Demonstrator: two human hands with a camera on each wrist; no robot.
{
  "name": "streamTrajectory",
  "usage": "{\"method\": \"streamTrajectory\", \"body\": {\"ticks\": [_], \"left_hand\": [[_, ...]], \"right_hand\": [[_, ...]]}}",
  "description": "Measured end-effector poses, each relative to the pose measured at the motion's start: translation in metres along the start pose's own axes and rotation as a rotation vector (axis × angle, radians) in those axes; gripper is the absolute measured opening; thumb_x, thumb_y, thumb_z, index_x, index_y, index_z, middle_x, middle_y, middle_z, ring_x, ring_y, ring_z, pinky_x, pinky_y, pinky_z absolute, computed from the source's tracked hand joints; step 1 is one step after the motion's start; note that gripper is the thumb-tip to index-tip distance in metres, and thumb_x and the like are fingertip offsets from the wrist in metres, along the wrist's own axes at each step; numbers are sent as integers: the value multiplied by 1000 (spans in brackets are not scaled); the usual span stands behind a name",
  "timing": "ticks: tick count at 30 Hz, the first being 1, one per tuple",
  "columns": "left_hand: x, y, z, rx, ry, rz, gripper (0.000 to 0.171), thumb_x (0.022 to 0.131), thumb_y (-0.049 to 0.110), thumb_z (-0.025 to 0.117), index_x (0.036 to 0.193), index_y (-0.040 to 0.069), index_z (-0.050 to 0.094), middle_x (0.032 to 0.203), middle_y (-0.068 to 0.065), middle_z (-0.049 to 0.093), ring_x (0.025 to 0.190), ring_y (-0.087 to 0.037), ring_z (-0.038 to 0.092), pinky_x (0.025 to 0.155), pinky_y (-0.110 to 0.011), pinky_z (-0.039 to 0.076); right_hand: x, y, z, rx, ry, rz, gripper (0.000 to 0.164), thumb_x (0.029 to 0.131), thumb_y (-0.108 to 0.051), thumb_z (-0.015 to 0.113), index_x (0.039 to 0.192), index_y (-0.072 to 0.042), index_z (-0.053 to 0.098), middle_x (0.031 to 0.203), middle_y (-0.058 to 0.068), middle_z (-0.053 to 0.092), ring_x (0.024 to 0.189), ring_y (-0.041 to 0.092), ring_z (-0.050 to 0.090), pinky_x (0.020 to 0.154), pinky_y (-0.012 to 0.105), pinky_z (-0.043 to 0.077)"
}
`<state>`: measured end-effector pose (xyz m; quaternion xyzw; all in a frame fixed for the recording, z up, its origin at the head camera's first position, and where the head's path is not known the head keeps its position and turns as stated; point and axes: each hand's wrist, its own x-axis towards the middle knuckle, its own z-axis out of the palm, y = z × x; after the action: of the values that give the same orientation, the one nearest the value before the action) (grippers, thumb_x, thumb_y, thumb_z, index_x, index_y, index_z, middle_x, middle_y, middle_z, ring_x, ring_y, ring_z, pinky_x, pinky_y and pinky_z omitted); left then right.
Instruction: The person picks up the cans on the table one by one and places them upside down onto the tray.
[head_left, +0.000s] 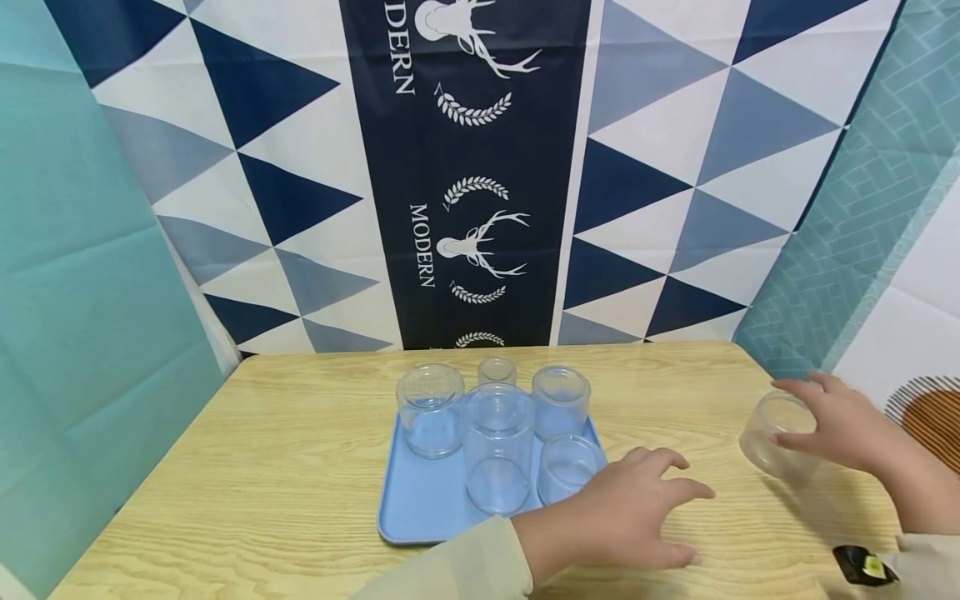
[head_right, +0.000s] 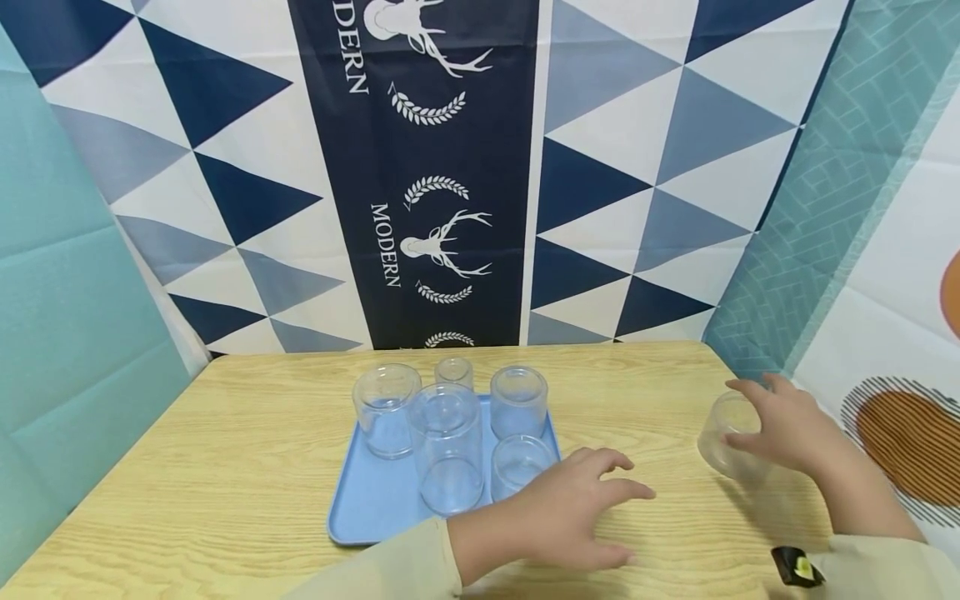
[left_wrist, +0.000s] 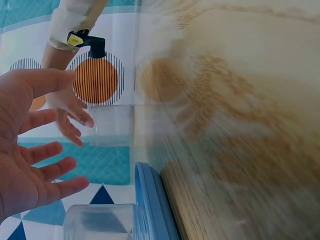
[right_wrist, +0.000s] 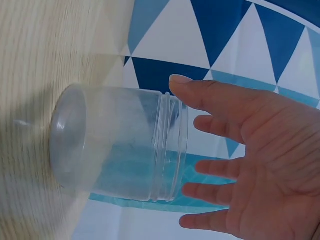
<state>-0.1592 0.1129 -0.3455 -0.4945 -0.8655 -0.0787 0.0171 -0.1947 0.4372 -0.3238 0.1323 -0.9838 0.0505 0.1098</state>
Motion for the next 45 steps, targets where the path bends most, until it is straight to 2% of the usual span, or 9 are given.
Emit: {"method": "streamTrajectory", "body": {"ticks": [5,10,17,20,29,36,42,45], "left_hand": [[7,2,2,-24,-12,-36,60,86,59,63,141,46,45,144,16,33,123,0,37,83,-13,40],[14,2,3,-84,3,-49,60,85,59,64,141,46,46,143,16,34,121,-1,38,76,-11,37],[18,2,4,-231,18,-65,60,85,55,66,141,41,49,140,15,39,122,2,40,86,-10,36],[19,1,4,-293,38,-89,59,85,54,69,140,41,50,137,15,41,120,3,43,85,-9,37],[20,2,5,-580,70,-186,53,81,44,76,131,42,58,123,19,46,104,8,49,79,-12,42],[21,3,8,-862,118,-256,43,82,33,79,122,38,65,124,22,49,97,7,57,77,-16,47],[21,5,7,-1102,140,-327,35,83,24,79,115,33,69,114,27,55,95,5,59,73,-18,50],[21,7,8,-1240,152,-373,32,84,20,78,113,31,70,109,24,57,92,4,59,70,-21,54]], "right_hand": [[7,2,-1,11,-4,-15,73,67,-27,87,120,11,55,117,44,45,101,62,47,74,69,45],[11,5,-3,-5,-45,-1,73,67,-30,87,120,10,56,118,44,45,101,64,47,73,69,45],[11,10,0,13,-90,10,69,69,-29,86,118,11,58,115,43,50,102,60,49,75,64,47],[12,11,0,8,-88,16,68,69,-30,86,117,11,59,114,43,51,102,60,50,74,64,47],[11,6,0,24,-85,32,69,68,-38,86,115,6,62,111,39,54,100,57,52,72,62,48],[8,-7,-5,29,-63,24,71,66,-40,87,115,5,62,110,39,54,98,56,54,70,62,48],[6,-22,-12,38,-69,18,74,66,-43,87,117,3,61,112,39,53,97,56,54,70,62,49],[5,-29,-15,38,-67,16,74,66,-44,87,118,2,61,112,37,53,96,53,56,69,61,49]]}}
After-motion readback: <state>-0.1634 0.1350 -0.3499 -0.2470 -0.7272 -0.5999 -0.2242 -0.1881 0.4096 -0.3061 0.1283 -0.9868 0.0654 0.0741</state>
